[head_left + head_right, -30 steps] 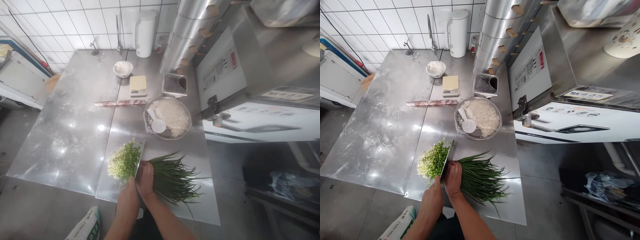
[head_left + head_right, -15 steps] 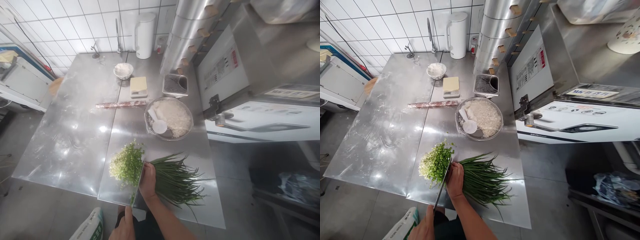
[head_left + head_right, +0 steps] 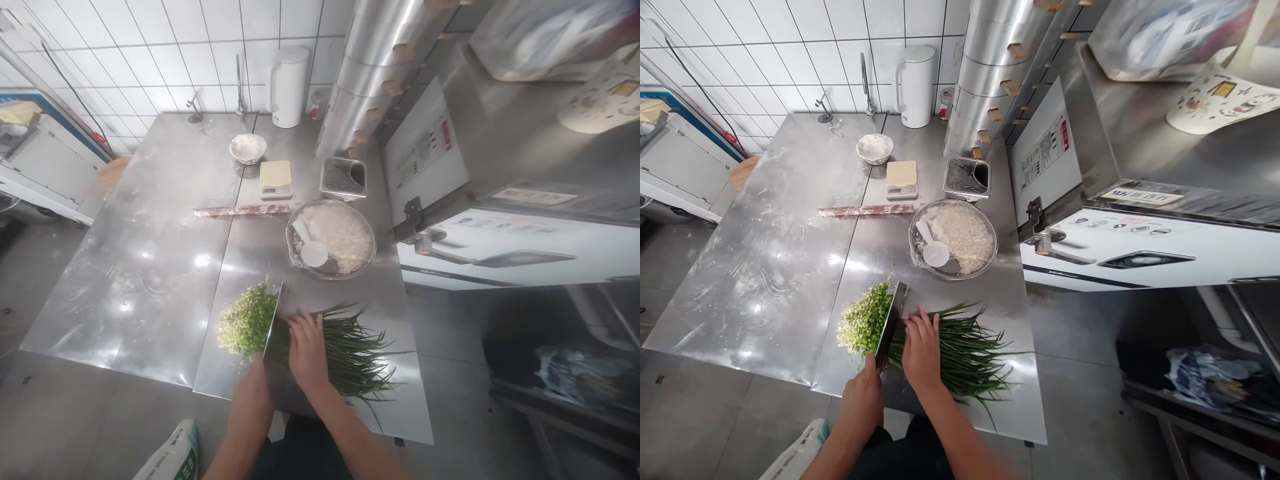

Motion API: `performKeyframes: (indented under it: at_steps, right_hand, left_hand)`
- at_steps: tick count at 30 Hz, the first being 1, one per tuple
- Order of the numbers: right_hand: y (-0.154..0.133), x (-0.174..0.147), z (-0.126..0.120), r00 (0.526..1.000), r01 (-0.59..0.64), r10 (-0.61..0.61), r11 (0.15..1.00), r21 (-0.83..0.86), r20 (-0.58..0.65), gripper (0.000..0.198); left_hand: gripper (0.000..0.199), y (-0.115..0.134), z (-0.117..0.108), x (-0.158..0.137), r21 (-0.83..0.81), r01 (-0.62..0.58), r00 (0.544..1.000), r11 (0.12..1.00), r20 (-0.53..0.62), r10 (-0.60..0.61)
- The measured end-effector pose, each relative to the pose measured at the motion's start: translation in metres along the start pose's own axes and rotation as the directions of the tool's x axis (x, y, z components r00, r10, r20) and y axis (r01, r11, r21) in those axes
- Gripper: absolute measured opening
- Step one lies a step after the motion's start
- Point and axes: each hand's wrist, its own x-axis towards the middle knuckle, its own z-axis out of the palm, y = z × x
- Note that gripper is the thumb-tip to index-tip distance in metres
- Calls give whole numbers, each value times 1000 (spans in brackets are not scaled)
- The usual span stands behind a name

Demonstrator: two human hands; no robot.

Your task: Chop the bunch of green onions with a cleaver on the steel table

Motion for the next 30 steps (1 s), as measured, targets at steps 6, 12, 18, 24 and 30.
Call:
performKeyframes:
  at_steps: [6,12,18,24,30]
  right_hand:
    - [5,-11,8,995,77,-66,984,-163,73,45]
    - [1,-38,35,999,-1,-8,971,-239,-36,54]
    - [7,-33,48,992,-16,-18,966,-256,-128,39]
    - [7,-26,48,985,-29,-21,960,-278,-174,27]
    - [8,-26,49,977,-28,-31,962,-273,-210,23]
  left_hand:
    - [46,1,-4,1,-65,6,999,998,40,-3]
    - [52,3,0,-1,-44,-12,1000,999,10,12]
    - [52,-1,-7,-3,-21,8,997,1000,82,-7]
    - [52,2,-15,-21,-23,31,995,999,93,-29]
    - [58,21,-27,-27,10,9,998,1000,54,-10]
